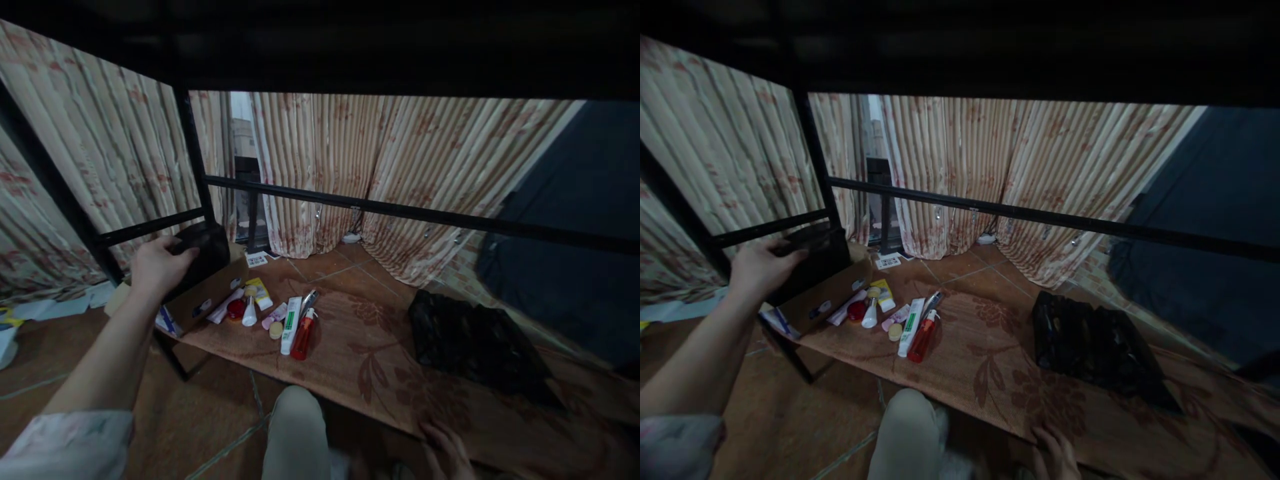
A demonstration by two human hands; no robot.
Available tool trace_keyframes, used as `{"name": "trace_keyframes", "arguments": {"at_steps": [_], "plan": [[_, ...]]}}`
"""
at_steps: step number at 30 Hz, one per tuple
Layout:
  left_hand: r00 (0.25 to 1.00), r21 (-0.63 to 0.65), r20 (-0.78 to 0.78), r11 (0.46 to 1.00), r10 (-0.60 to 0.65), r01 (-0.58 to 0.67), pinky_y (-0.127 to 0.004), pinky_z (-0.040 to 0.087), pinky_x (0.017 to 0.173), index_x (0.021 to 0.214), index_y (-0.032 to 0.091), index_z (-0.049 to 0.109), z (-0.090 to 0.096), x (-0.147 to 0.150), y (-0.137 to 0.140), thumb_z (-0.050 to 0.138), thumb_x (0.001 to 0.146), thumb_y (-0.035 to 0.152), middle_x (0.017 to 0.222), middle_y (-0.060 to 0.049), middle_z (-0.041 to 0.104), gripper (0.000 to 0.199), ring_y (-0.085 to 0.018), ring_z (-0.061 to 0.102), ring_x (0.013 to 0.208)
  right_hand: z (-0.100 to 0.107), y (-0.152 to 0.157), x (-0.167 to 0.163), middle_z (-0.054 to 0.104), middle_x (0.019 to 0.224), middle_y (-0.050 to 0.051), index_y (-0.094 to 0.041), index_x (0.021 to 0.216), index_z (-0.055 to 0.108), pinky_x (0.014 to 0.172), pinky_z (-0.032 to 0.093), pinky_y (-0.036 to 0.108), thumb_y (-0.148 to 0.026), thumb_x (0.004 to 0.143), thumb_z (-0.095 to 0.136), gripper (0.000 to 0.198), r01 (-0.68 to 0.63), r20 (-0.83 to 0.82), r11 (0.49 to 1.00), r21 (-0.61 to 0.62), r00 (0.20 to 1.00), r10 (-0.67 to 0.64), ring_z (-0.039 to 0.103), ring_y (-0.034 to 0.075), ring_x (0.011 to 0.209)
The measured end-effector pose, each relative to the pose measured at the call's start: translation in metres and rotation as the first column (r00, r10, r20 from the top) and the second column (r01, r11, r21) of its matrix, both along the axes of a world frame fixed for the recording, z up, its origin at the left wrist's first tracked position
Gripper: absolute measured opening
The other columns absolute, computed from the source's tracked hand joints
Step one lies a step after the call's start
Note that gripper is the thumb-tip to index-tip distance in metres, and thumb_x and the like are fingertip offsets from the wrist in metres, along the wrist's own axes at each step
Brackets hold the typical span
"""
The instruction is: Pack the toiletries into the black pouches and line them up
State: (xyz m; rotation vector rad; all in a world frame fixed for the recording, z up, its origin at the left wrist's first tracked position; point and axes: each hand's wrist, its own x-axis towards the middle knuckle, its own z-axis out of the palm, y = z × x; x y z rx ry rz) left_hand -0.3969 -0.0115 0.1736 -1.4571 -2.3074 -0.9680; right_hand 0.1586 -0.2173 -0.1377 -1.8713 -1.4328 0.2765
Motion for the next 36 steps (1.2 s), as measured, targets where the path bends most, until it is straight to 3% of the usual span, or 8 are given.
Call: {"name": "trace_keyframes", "arguments": {"at_steps": [6, 14, 19, 24, 27, 30, 34, 36], "plan": [[0.899, 0.188, 0.134, 0.901, -0.417, 0.391, -0.026, 0.045, 0.064, 0.085, 0.019, 0.067, -0.033, 0.154, -0.067, 0.057, 0.078, 0.045, 0.073, -0.001, 0.063, 0.029, -0.016, 0.059, 0.070, 0.055, 0.006, -0.039, 0.070, 0.103, 0.008, -0.019, 0.093, 0.070, 0.091, 0.050, 0.034, -0.054, 0.078, 0.058, 0.040, 0.016, -0.313, 1.000, 0.023, 0.950, -0.008, 0.064, 0.026, 0.102], [0.672, -0.142, 0.345, 0.671, -0.655, 0.728, -0.038, 0.047, 0.074, 0.088, 0.021, 0.065, -0.144, 0.338, -0.116, 0.050, 0.083, 0.033, 0.082, -0.013, 0.067, 0.020, -0.027, 0.063, 0.083, 0.126, 0.047, -0.073, 0.066, 0.119, 0.009, -0.020, 0.113, 0.063, 0.091, 0.049, 0.034, -0.055, 0.081, 0.057, 0.048, -0.174, -0.507, 0.985, 0.012, 0.848, 0.156, 0.060, 0.026, 0.112], [0.518, -0.299, 0.328, 0.433, -0.790, 0.850, -0.040, 0.049, 0.072, 0.110, 0.016, 0.062, -0.157, 0.372, -0.118, 0.049, 0.079, 0.027, 0.087, -0.016, 0.070, 0.036, -0.030, 0.066, 0.082, 0.109, 0.090, -0.061, 0.063, 0.123, 0.010, -0.020, 0.118, 0.060, 0.102, 0.041, 0.039, -0.055, 0.081, 0.054, 0.050, -0.062, -0.533, 0.997, 0.049, 0.842, 0.079, 0.056, 0.026, 0.117], [0.097, -0.468, 0.266, -0.041, -0.959, 0.883, -0.032, 0.046, 0.060, 0.081, 0.016, 0.070, -0.128, 0.369, -0.080, 0.053, 0.081, 0.037, 0.078, -0.012, 0.072, 0.027, -0.027, 0.068, 0.074, 0.092, 0.123, -0.036, 0.065, 0.119, 0.011, -0.019, 0.115, 0.060, 0.089, 0.049, 0.038, -0.048, 0.067, 0.066, 0.056, -0.044, -0.561, 0.998, 0.042, 0.826, 0.060, 0.059, 0.029, 0.112], [-0.082, -0.385, 0.326, -0.211, -0.942, 0.899, -0.026, 0.044, 0.059, 0.078, 0.019, 0.070, -0.104, 0.367, -0.048, 0.056, 0.083, 0.039, 0.078, -0.005, 0.072, 0.025, -0.019, 0.067, 0.072, 0.105, 0.140, -0.026, 0.070, 0.107, 0.009, -0.019, 0.104, 0.064, 0.083, 0.051, 0.036, -0.044, 0.059, 0.071, 0.052, -0.196, -0.517, 0.973, 0.120, 0.824, 0.230, 0.064, 0.029, 0.103], [-0.070, -0.126, 0.414, -0.133, -0.907, 0.983, -0.020, 0.045, 0.064, 0.094, 0.020, 0.067, -0.094, 0.372, -0.019, 0.050, 0.088, 0.037, 0.079, 0.000, 0.071, 0.025, -0.012, 0.066, 0.074, 0.122, 0.156, -0.025, 0.073, 0.095, 0.010, -0.017, 0.094, 0.069, 0.075, 0.052, 0.036, -0.045, 0.066, 0.067, 0.040, -0.372, -0.525, 0.925, 0.073, 0.774, 0.353, 0.067, 0.028, 0.088], [0.365, -0.025, 0.428, 0.392, -0.827, 0.919, -0.026, 0.049, 0.075, 0.104, 0.020, 0.062, -0.117, 0.383, 0.005, 0.049, 0.087, 0.035, 0.088, -0.002, 0.069, 0.026, -0.016, 0.064, 0.083, 0.126, 0.168, -0.027, 0.073, 0.097, 0.008, -0.016, 0.096, 0.069, 0.080, 0.051, 0.036, -0.046, 0.069, 0.070, 0.040, -0.372, -0.616, 0.927, 0.052, 0.718, 0.323, 0.066, 0.026, 0.092], [0.504, -0.067, 0.386, 0.522, -0.772, 0.850, -0.032, 0.049, 0.085, 0.110, 0.020, 0.059, -0.134, 0.387, 0.009, 0.054, 0.083, 0.035, 0.093, -0.005, 0.067, 0.031, -0.021, 0.061, 0.093, 0.122, 0.169, -0.027, 0.073, 0.094, 0.006, -0.017, 0.095, 0.070, 0.077, 0.051, 0.033, -0.048, 0.069, 0.070, 0.040, -0.340, -0.638, 0.940, 0.017, 0.720, 0.272, 0.066, 0.024, 0.087]]}}
